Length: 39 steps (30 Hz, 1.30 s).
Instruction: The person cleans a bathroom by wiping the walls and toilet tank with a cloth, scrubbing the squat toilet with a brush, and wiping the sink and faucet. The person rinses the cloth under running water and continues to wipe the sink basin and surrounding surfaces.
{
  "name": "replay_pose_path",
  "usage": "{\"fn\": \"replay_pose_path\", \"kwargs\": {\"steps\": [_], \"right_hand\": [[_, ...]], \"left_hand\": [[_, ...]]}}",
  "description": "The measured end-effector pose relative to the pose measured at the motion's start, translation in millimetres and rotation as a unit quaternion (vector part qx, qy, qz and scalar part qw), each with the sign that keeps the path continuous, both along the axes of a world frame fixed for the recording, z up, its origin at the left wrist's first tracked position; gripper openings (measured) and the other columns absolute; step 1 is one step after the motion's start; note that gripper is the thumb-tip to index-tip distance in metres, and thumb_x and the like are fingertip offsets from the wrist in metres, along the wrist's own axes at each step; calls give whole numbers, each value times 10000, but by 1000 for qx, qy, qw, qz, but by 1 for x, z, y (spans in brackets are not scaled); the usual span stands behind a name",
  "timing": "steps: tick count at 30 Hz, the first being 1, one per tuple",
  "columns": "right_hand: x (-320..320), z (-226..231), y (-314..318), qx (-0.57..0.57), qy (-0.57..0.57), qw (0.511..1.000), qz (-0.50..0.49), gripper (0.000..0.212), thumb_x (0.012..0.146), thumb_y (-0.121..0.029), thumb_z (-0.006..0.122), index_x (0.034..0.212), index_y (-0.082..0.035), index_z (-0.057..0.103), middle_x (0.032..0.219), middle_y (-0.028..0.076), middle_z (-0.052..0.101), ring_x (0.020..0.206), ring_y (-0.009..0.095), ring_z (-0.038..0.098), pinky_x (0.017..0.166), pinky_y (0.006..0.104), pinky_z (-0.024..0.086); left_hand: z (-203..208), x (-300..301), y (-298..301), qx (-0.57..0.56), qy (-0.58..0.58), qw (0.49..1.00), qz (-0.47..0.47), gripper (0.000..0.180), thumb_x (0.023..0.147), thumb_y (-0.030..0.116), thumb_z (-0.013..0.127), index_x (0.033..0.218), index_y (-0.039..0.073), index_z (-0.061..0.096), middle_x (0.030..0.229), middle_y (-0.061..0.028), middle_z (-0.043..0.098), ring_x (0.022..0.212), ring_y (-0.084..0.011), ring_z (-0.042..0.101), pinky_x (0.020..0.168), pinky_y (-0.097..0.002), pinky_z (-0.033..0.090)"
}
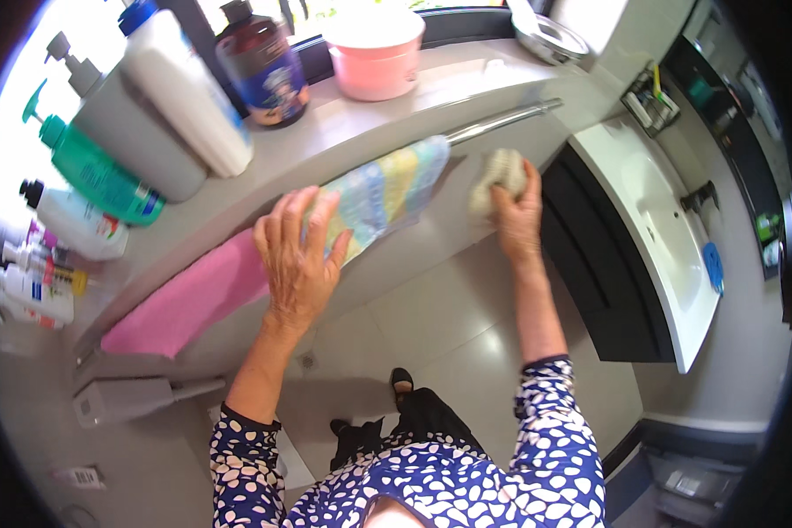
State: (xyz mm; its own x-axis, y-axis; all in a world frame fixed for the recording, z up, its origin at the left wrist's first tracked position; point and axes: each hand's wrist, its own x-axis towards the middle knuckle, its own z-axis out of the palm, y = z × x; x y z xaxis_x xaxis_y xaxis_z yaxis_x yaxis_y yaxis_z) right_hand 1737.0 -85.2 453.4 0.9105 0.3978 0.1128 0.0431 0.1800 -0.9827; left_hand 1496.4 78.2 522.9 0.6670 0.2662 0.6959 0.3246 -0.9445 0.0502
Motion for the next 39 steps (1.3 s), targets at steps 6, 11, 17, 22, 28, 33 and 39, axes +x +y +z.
{"fn": "replay_pose_path", "kwargs": {"steps": [6, 11, 17, 22, 28, 33, 39], "right_hand": [[29, -50, 61, -84, -326, 926, -170, 684, 738, 67, 495, 1373, -59, 275, 1311, 231, 258, 1228, 363, 303, 1034, 443, 272], [86, -63, 66, -103, -342, 891, -279, 679, 720, 65, 461, 1366, -29, 272, 1306, 255, 268, 1225, 404, 277, 1044, 467, 225], [135, -137, 54, -123, -92, 926, -346, 625, 763, -31, 476, 1352, -11, 269, 1211, 265, 445, 1109, 405, 462, 954, 464, 357], [72, -215, 75, -106, 137, 955, -241, 496, 786, -33, 472, 1259, -62, 325, 1135, 183, 504, 1022, 302, 532, 840, 417, 468], [-81, -248, 78, -284, 12, 957, 60, 491, 743, -16, 576, 1206, -54, 416, 1037, 139, 540, 983, 255, 552, 765, 384, 507], [-78, -165, 9, -154, 222, 962, -30, 618, 705, -132, 629, 1287, -58, 432, 1130, 167, 559, 988, 277, 593, 817, 398, 506], [-26, 66, -17, -73, -307, 922, -224, 514, 738, -99, 595, 1244, -88, 507, 1060, 176, 521, 981, 305, 533, 877, 372, 434]], "left_hand": [[-7, 38, 14, 94, 76, 989, 86, 499, 724, 161, 709, 1193, 155, 537, 887, -23, 539, 827, -219, 515, 724, -362, 356], [-10, 41, 14, 118, 85, 985, 93, 520, 689, 133, 719, 1175, 146, 537, 892, -29, 539, 821, -222, 518, 726, -359, 355], [-12, 44, 14, 148, 77, 981, 94, 448, 701, 105, 691, 1121, 148, 545, 847, -18, 529, 756, -207, 508, 703, -350, 346], [-12, 46, 15, 170, 63, 979, 94, 324, 774, 83, 608, 1087, 146, 554, 810, -13, 512, 733, -199, 499, 688, -345, 338], [-12, 38, 16, 129, 90, 983, 98, 489, 711, 115, 700, 1169, 133, 530, 902, -43, 527, 868, -241, 510, 770, -383, 350], [-10, 23, 28, 114, 82, 987, 83, 555, 736, 164, 693, 1250, 156, 484, 888, -31, 512, 845, -219, 497, 743, -380, 333], [-9, 29, 15, 35, 85, 994, 64, 711, 748, 250, 698, 1378, 172, 378, 870, -33, 498, 861, -222, 486, 746, -384, 320]]}}
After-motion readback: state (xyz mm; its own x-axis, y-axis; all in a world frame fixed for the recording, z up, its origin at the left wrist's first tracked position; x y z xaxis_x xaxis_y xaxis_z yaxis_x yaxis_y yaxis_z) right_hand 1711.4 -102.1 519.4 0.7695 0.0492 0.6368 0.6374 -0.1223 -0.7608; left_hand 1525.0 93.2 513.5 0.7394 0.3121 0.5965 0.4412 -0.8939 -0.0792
